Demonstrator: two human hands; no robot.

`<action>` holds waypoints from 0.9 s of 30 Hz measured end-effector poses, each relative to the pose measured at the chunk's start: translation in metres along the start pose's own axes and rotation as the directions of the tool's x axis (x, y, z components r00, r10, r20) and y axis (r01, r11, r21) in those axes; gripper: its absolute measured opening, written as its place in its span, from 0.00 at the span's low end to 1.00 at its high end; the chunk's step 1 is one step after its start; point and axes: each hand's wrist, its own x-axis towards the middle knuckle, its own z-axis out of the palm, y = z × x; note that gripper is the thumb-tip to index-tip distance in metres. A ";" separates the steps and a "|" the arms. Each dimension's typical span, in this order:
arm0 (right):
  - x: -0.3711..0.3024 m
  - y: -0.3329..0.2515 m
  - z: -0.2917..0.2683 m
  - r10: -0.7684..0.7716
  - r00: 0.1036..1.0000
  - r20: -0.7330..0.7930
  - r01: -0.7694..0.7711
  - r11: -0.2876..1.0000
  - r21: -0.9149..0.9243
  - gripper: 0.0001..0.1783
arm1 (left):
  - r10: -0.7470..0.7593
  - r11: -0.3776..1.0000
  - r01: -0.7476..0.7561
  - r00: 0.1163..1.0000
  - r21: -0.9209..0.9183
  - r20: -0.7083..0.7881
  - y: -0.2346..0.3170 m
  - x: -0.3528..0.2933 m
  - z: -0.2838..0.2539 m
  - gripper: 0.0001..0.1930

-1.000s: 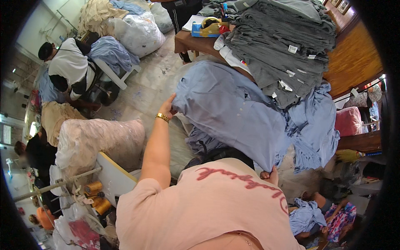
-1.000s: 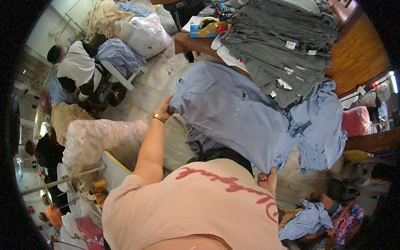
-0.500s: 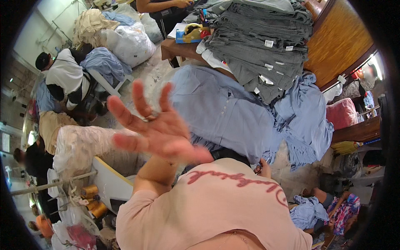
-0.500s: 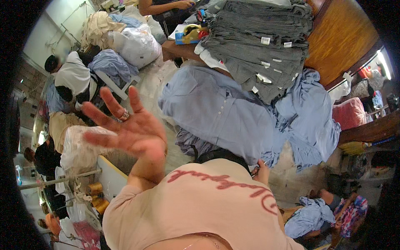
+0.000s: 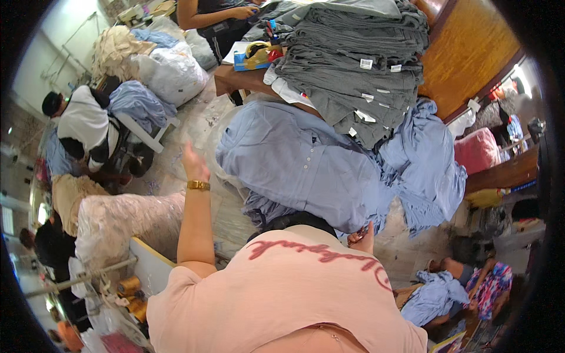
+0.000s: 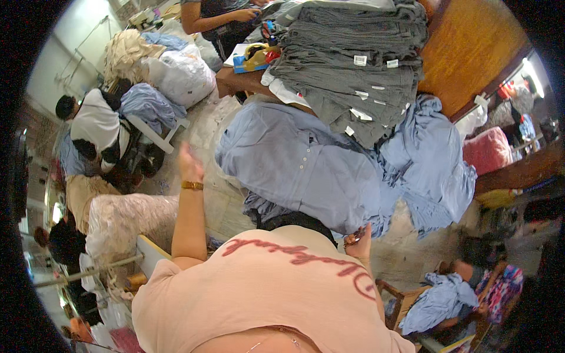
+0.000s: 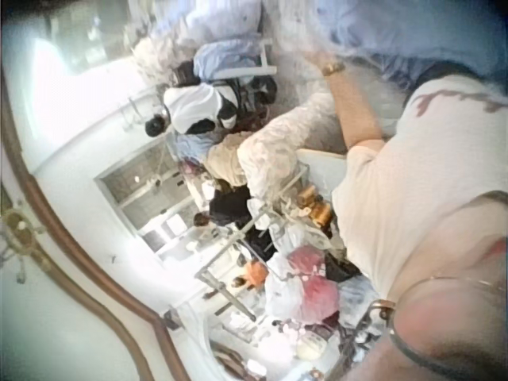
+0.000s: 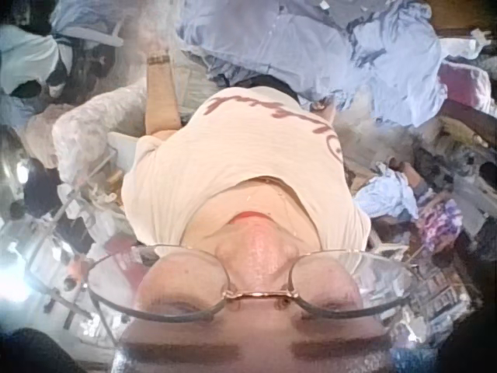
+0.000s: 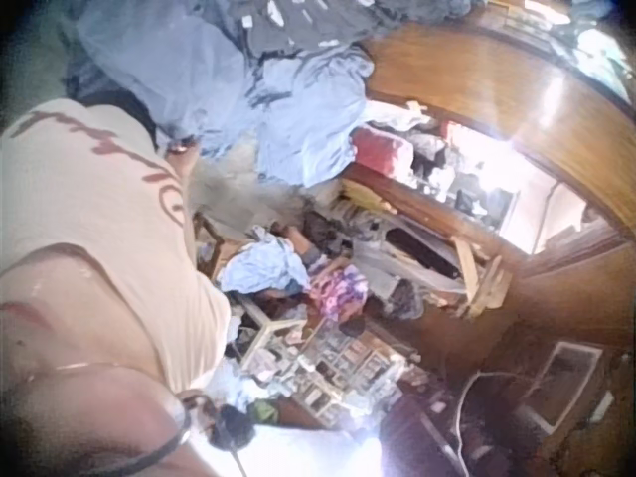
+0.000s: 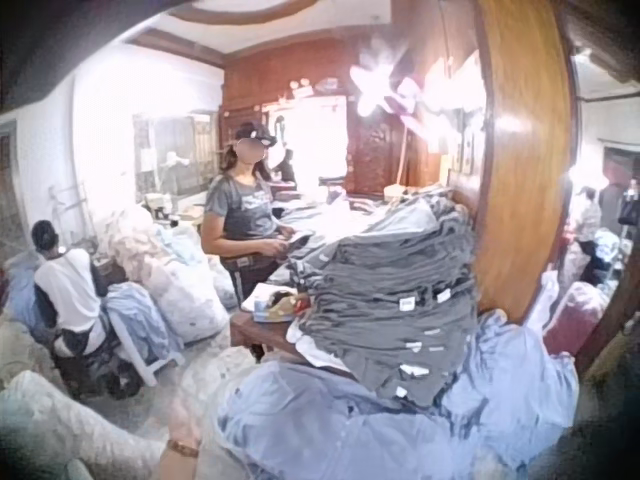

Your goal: The person picks up individual light blue shirts from a pile, spreads them out, aligns the collars and buttons, and folds each garment before placing it back onto the stack.

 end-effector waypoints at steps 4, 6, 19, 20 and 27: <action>0.004 0.002 0.007 -0.146 0.988 0.054 0.156 0.928 -0.338 0.08 | -0.132 0.892 0.126 0.991 0.434 -0.017 -0.112 0.096 -0.079 0.22; 0.001 -0.005 -0.006 -0.216 0.976 0.009 0.210 0.935 -0.287 0.08 | -0.207 0.870 0.182 0.978 0.457 0.003 -0.120 0.069 -0.053 0.23; 0.007 0.007 -0.010 -0.109 0.947 -0.302 0.104 0.994 -0.035 0.13 | -0.431 0.845 0.286 0.864 0.452 0.260 -0.106 0.049 -0.048 0.20; -0.002 0.003 0.004 -0.294 0.909 -0.295 0.203 0.931 -0.302 0.12 | -0.255 0.871 0.093 0.925 0.482 0.283 -0.107 0.069 -0.061 0.19; -0.020 -0.025 0.056 -0.307 0.948 0.079 0.286 0.720 -0.632 0.10 | 0.256 0.966 -0.210 0.869 -0.152 0.424 0.061 -0.011 0.081 0.11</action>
